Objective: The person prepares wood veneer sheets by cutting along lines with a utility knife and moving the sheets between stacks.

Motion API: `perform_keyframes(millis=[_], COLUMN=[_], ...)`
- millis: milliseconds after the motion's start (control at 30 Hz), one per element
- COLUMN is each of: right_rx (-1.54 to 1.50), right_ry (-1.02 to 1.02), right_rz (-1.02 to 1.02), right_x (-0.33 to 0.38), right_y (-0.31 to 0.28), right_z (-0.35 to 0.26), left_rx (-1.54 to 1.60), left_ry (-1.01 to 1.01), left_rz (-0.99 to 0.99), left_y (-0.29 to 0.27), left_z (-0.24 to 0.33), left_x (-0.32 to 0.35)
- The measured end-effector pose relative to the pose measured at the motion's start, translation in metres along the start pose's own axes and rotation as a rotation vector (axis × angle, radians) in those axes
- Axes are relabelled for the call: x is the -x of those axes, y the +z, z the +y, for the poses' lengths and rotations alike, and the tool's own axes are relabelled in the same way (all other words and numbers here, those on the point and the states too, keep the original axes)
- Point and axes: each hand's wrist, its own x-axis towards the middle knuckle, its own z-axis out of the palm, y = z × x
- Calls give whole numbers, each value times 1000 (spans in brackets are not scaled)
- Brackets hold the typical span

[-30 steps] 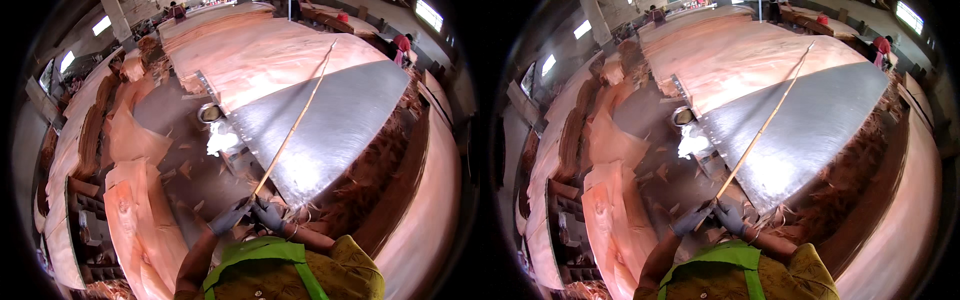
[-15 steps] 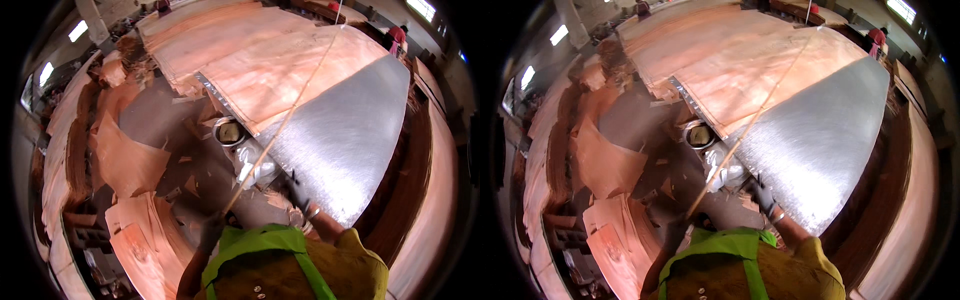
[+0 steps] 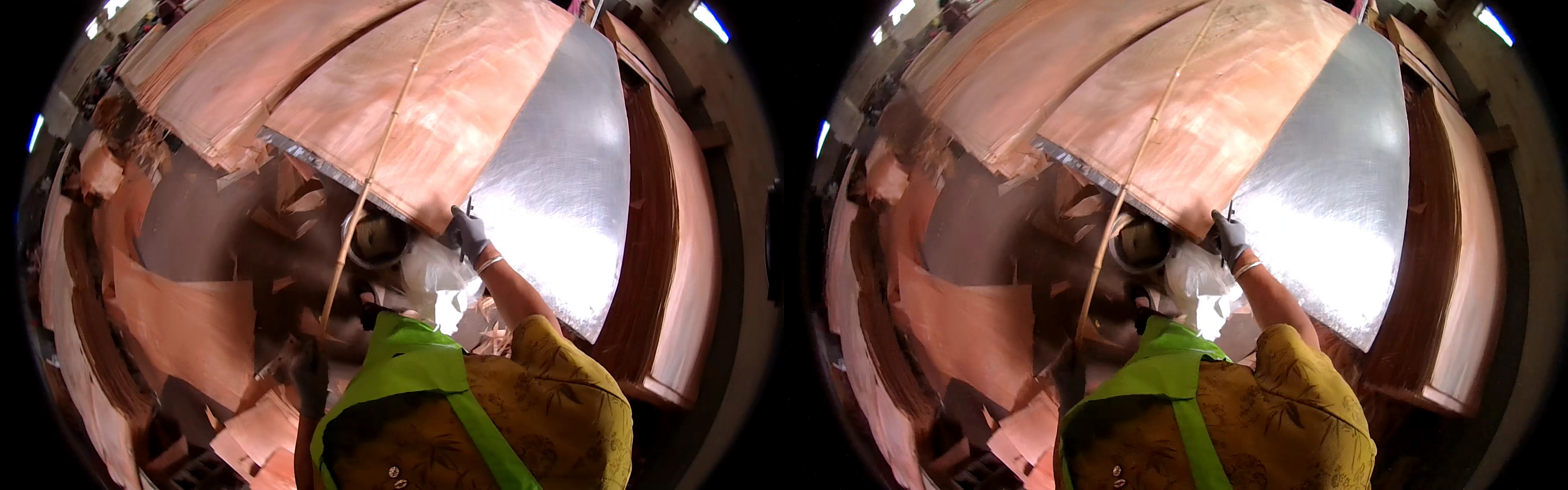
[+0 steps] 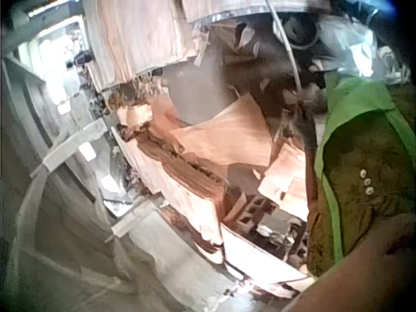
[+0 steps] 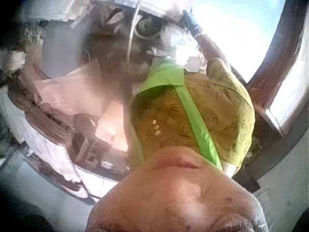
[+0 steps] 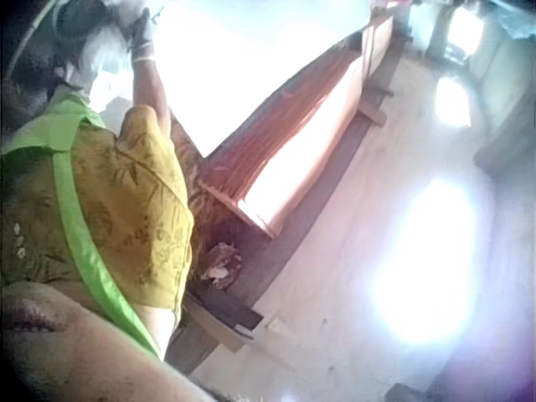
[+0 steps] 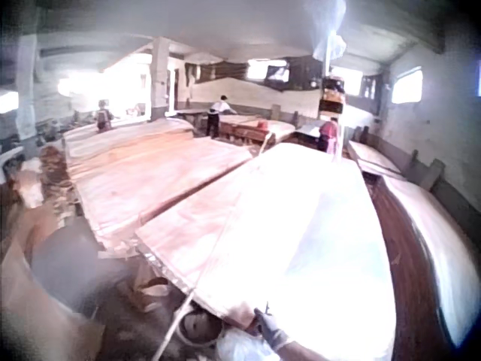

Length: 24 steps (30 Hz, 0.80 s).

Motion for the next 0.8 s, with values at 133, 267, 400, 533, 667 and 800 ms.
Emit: perform_keyframes(millis=[133, 267, 400, 533, 667, 800], right_rx=[288, 443, 719, 400, 364, 530], right_ry=[-137, -213, -307, -284, -488, -523], right_rz=[182, 194, 254, 252, 333, 436], right_x=[-11, 10, 25, 35, 35, 39], right_y=[11, 29, 28, 40, 58, 74], right_z=[11, -18, -48, -76, -92, -117], left_rx=[172, -35, 357, 348, 434, 563], left_ry=[-262, -67, -205, -322, -363, -376], left_rz=[-111, -207, -393, -538, -641, -729], left_y=[-10, -13, 8, 26, 56, 97], left_z=[-23, -56, -29, 50, 67, 82], left_x=[-77, -152, -234, -296, -352, -397])
